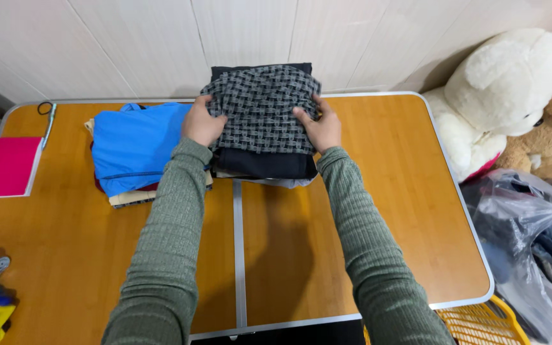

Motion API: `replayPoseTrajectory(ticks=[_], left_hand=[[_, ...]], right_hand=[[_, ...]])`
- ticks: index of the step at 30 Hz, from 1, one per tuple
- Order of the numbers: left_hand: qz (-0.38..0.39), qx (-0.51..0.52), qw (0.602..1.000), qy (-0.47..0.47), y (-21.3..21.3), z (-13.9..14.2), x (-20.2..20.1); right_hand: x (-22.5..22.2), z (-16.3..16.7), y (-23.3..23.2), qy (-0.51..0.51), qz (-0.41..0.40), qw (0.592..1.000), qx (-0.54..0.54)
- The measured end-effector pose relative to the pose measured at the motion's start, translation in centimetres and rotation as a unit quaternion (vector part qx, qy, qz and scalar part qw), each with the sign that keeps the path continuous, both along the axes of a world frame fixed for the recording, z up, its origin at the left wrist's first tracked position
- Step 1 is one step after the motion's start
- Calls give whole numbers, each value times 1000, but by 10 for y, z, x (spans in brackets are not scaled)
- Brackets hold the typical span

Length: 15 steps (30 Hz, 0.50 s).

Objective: The person folds shirts and pants at a table, one garment at a time. They smooth each garment flat on the table, fold in the sleeves and sides, fold the garment over, and stack the folded items on top of a pile of already folded clothes.

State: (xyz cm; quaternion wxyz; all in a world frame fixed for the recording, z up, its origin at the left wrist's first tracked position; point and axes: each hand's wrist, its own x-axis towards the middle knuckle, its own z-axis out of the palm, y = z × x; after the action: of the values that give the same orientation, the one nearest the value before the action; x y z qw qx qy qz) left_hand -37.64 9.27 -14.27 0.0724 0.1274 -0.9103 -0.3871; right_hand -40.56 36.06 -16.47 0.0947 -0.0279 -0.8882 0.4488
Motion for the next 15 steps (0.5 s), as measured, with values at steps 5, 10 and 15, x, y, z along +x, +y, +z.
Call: replayPoseTrajectory(ticks=[5, 10, 15], left_hand=[[-1, -206, 975, 80, 23, 13, 33], [-225, -166, 915, 291, 109, -15, 117], [-456, -56, 867, 194, 256, -70, 243]], right_hand=[[44, -7, 32, 136, 9, 988, 73], [179, -22, 116, 158, 59, 986, -9], [352, -51, 260, 103, -131, 984, -57]])
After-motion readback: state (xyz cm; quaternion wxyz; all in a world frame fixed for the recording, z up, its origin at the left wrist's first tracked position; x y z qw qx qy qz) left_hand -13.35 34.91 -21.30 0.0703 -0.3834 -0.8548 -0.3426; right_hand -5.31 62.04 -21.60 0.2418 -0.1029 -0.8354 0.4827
